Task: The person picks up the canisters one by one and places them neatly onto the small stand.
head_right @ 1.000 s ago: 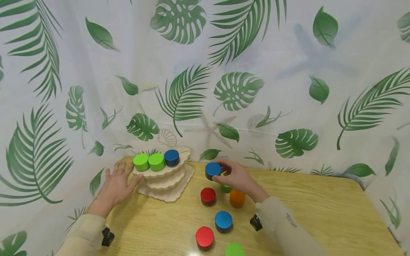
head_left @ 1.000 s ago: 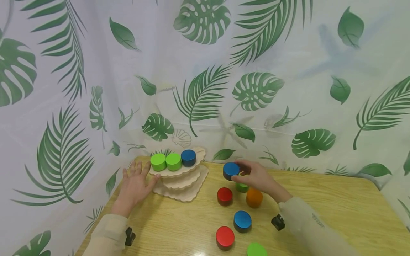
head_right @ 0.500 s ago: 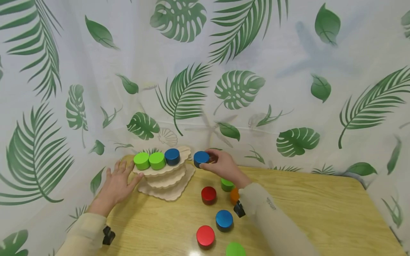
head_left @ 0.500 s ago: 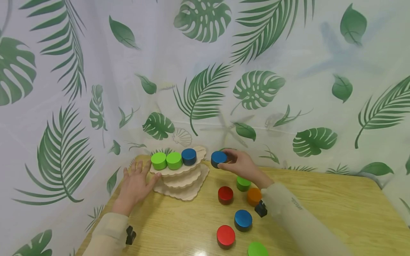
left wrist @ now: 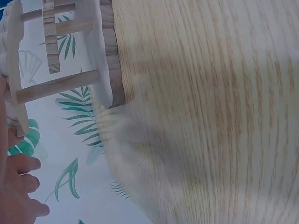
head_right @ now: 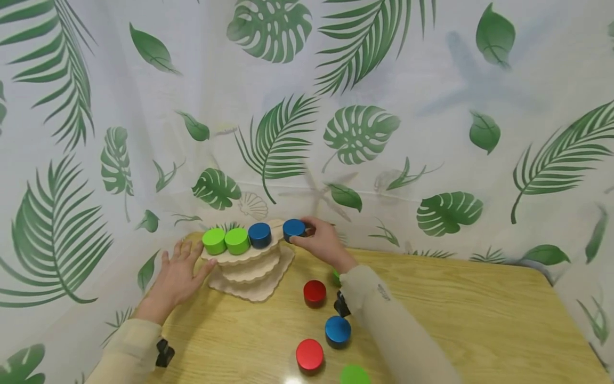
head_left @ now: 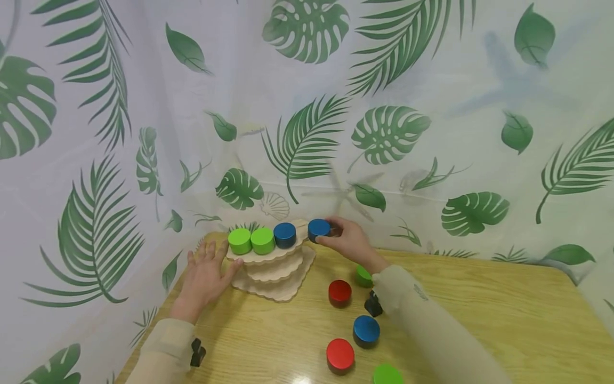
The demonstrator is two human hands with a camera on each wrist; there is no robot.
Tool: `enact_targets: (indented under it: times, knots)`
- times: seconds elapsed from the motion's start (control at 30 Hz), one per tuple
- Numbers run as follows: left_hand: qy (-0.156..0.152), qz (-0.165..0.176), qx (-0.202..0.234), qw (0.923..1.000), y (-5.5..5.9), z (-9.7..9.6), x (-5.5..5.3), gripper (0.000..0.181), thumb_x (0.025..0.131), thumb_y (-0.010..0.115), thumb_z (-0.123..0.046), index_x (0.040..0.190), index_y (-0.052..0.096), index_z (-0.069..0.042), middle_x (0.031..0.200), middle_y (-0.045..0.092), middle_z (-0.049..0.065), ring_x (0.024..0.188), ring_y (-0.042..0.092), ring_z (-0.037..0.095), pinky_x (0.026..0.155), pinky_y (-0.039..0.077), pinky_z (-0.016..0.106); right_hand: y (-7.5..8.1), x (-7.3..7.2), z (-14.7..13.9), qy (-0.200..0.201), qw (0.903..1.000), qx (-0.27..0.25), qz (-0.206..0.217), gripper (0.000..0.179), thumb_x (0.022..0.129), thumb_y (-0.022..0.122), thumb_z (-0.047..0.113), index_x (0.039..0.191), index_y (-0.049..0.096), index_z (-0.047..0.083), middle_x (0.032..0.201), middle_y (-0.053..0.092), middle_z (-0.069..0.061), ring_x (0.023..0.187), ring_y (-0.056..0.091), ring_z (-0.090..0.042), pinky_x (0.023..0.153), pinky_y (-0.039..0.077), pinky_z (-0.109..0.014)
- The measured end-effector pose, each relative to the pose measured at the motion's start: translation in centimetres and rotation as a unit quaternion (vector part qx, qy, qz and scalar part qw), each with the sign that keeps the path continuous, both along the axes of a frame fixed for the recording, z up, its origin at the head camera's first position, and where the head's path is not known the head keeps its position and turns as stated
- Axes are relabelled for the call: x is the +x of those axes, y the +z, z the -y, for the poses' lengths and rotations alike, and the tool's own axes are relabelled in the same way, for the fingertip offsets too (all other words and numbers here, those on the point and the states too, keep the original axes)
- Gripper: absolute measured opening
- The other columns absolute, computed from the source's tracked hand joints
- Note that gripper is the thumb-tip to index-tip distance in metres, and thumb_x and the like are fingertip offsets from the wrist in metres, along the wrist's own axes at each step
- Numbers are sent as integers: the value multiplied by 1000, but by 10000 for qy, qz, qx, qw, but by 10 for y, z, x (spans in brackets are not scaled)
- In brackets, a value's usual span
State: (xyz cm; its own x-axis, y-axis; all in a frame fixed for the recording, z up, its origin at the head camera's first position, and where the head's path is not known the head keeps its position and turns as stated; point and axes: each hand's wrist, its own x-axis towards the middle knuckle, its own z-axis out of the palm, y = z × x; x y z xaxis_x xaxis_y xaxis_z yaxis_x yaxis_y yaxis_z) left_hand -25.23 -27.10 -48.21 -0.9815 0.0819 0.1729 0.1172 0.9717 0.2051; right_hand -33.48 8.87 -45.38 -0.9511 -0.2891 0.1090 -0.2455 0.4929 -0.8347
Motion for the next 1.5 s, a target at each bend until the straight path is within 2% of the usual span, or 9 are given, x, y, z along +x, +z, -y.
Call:
enact_targets:
  times: [0.37,0.63,1.1,1.23,1.5]
  knots:
    - [-40,38,123,9999,-4,3,-3,81,109,41,-61,165,31,-3,166,28,35,158,15,57,124,10,78,2,-6,21,49,9994,-336,-27,51,93,79,25,139,65,6,131,72,-15,115,70,-32,90,61,-38]
    - [-34,39,104,9999,-5,3,-4,82,108,41,-61,165,30,-3,166,28,35,158,16,56,124,10,78,4,-12,31,-70,9998,-127,98,51,95,77,27,141,64,7,137,70,-15,121,67,-35,95,61,-44]
    - [-65,36,73,9999,-6,6,-5,83,108,39,-63,165,31,-4,167,28,34,159,15,55,124,10,78,8,-19,40,50,9998,64,168,51,98,74,24,144,61,6,138,68,-17,122,66,-36,94,60,-41]
    - [-91,3,61,9999,-5,4,-4,82,109,39,-62,165,31,-3,166,29,35,159,16,56,123,11,79,7,-21,41,60,9999,86,79,51,97,74,22,145,61,6,138,69,-18,120,68,-37,92,61,-41]
    - [-59,42,62,10000,-2,3,-3,81,109,40,-61,165,31,-3,166,29,35,158,16,56,123,11,78,7,-24,43,304,9994,125,-76,53,99,71,16,148,57,2,142,66,-21,117,70,-40,96,61,-44]
